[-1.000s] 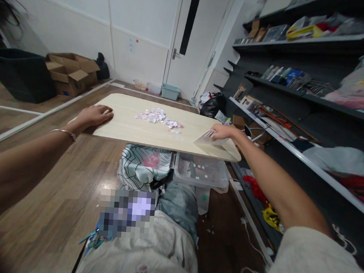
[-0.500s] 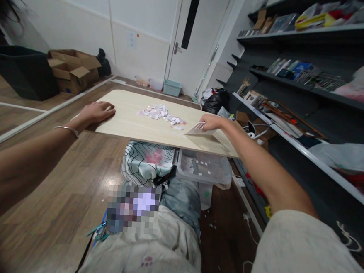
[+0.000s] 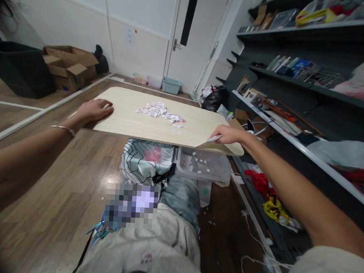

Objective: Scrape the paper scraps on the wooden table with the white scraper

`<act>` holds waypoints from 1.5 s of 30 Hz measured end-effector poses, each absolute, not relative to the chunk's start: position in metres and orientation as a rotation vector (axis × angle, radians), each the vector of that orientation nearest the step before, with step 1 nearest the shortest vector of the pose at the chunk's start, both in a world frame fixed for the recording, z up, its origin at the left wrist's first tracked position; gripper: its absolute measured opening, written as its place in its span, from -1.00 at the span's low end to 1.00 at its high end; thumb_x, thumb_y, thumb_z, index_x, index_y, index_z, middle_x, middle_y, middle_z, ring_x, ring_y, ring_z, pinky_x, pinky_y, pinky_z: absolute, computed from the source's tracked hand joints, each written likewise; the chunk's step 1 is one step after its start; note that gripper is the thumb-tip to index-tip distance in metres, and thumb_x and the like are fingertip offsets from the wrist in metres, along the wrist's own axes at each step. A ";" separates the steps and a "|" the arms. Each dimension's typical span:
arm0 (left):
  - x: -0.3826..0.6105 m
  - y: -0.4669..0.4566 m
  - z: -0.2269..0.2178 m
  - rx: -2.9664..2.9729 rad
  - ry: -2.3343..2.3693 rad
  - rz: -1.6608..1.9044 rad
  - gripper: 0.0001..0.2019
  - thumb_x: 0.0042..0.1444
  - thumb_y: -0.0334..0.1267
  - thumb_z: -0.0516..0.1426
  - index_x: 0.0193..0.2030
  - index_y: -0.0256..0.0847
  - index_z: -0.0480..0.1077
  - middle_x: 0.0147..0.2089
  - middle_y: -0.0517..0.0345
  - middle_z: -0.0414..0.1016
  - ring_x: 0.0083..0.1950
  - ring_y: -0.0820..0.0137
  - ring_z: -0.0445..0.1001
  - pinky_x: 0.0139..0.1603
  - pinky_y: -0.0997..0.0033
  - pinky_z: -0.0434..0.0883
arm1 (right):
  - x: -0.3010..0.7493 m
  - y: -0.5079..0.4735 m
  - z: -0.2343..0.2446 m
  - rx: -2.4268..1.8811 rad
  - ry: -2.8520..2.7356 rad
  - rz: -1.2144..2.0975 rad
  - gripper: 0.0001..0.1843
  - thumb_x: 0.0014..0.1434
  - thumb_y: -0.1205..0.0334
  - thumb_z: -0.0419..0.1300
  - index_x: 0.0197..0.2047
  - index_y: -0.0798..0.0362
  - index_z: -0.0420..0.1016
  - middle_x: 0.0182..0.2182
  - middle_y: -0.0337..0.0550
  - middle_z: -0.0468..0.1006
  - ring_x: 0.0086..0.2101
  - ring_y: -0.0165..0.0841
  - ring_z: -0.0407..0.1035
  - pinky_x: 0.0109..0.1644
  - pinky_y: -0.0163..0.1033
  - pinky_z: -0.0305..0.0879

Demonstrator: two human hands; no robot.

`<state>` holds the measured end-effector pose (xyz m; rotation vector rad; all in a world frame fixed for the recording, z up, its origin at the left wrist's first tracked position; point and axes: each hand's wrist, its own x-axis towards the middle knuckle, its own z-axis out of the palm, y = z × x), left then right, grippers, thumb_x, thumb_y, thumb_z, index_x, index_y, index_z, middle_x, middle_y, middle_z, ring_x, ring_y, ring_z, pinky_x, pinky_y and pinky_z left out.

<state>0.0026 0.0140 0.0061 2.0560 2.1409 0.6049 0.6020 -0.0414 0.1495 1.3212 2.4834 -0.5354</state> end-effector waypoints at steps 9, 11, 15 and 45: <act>0.011 -0.043 0.004 2.151 1.957 0.707 -0.41 0.69 -0.05 0.06 0.35 -0.68 0.58 0.44 -0.39 0.66 0.46 -0.08 0.57 0.57 -0.11 0.37 | 0.591 -0.031 0.139 1.624 2.456 -0.489 -0.72 -0.04 0.01 0.42 -0.41 0.06 0.74 -0.48 -0.23 0.61 -0.32 -0.22 0.49 -0.15 -0.19 0.32; 0.018 -0.085 -0.014 2.064 1.945 0.971 -0.35 0.70 0.13 0.03 0.35 -0.53 0.60 0.39 -0.28 0.69 0.39 -0.02 0.62 0.54 -0.12 0.44 | 0.584 -0.025 0.139 1.638 2.456 -0.473 -0.74 -0.05 0.01 0.44 -0.43 0.05 0.72 -0.46 -0.21 0.63 -0.30 -0.20 0.50 -0.14 -0.18 0.33; 0.042 -0.195 -0.074 1.953 1.723 1.246 -0.28 0.59 0.45 0.07 0.18 -0.24 0.64 0.31 -0.21 0.73 0.33 0.01 0.67 0.39 0.03 0.62 | 0.568 -0.014 0.143 1.658 2.445 -0.448 -0.79 -0.06 0.10 0.47 -0.39 0.06 0.75 -0.39 -0.14 0.75 -0.24 -0.14 0.57 -0.12 -0.18 0.40; 0.106 -0.309 -0.179 1.652 1.704 0.627 -0.15 0.25 0.69 0.25 0.13 -0.13 0.55 0.02 -0.12 0.65 0.11 -0.16 0.71 0.22 -0.23 0.70 | 0.547 -0.004 0.147 1.705 2.355 -0.315 -0.67 -0.02 0.08 0.60 -0.22 0.10 0.83 -0.22 -0.10 0.82 -0.11 -0.10 0.65 -0.09 -0.18 0.42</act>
